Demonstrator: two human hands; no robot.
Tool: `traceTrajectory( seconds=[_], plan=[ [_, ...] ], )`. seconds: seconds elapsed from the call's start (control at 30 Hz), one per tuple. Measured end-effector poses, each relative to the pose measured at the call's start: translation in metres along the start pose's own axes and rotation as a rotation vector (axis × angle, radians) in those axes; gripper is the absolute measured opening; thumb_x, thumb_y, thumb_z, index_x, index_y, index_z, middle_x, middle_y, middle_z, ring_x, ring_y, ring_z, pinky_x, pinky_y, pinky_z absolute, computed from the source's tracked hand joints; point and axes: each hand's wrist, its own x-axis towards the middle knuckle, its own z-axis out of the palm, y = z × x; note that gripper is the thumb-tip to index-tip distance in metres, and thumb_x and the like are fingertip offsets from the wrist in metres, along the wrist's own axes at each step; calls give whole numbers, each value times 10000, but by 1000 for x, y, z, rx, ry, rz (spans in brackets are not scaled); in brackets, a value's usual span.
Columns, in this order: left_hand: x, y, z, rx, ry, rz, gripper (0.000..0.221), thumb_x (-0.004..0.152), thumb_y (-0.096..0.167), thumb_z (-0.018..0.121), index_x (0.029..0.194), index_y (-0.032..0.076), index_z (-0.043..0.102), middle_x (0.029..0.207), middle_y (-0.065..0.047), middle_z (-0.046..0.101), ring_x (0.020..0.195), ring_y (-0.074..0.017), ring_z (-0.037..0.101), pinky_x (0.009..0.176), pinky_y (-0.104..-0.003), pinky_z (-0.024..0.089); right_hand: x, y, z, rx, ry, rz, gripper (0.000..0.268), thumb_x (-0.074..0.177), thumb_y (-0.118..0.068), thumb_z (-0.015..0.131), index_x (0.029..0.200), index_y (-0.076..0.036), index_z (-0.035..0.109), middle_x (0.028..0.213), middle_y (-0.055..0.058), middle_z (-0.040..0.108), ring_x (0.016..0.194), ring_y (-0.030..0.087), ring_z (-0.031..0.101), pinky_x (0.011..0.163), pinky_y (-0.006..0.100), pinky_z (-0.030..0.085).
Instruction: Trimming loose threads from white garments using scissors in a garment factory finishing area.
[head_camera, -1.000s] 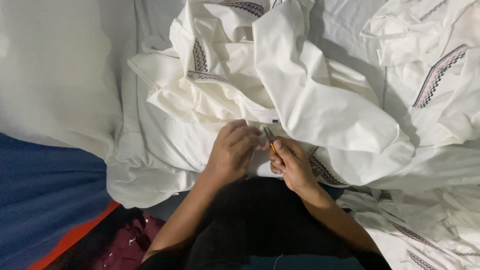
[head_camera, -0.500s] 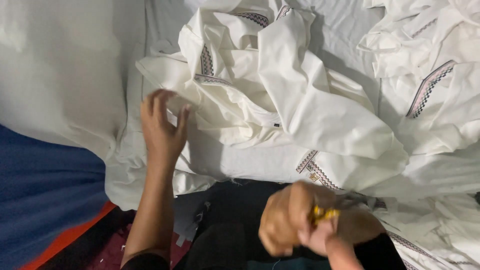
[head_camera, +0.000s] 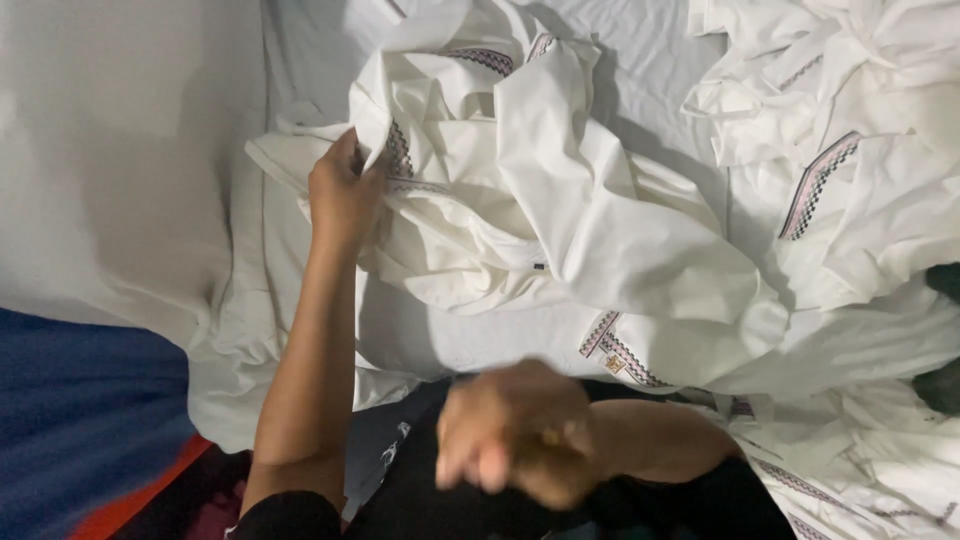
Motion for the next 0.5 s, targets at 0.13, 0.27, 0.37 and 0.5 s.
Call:
traceTrajectory(
  seconds=[0.13,0.27,0.37,0.5],
  plan=[
    [-11,-2,-2,-576,123,-53,92,967,147,684,976,90,754,815,-32,691,803,-120,650,829,-319,523,5,39,-102,-747,482,31,188,983,-122,597,979,21,720,721,126,673,452,165,568,435,289,477],
    [-37,15,-3,-1121,63,-95,309,985,283,644,933,-4,746,859,-191,754,803,-266,768,835,-430,608,-5,63,-175,-816,925,178,171,1034,-103,571,1082,-6,704,701,71,570,391,128,554,371,220,472],
    [-63,79,-9,-1253,51,-103,381,984,313,600,969,-38,748,936,-255,751,889,-357,774,922,-529,594,0,54,-159,-851,878,91,144,1020,-110,615,1095,-16,693,912,151,710,426,119,582,392,228,474],
    [-92,92,10,-1253,49,-196,316,945,253,655,769,-7,694,693,-154,697,633,-241,720,716,-384,610,4,54,-135,-682,695,10,307,960,-187,726,1169,27,662,953,161,730,444,71,552,409,207,446]
  ],
)
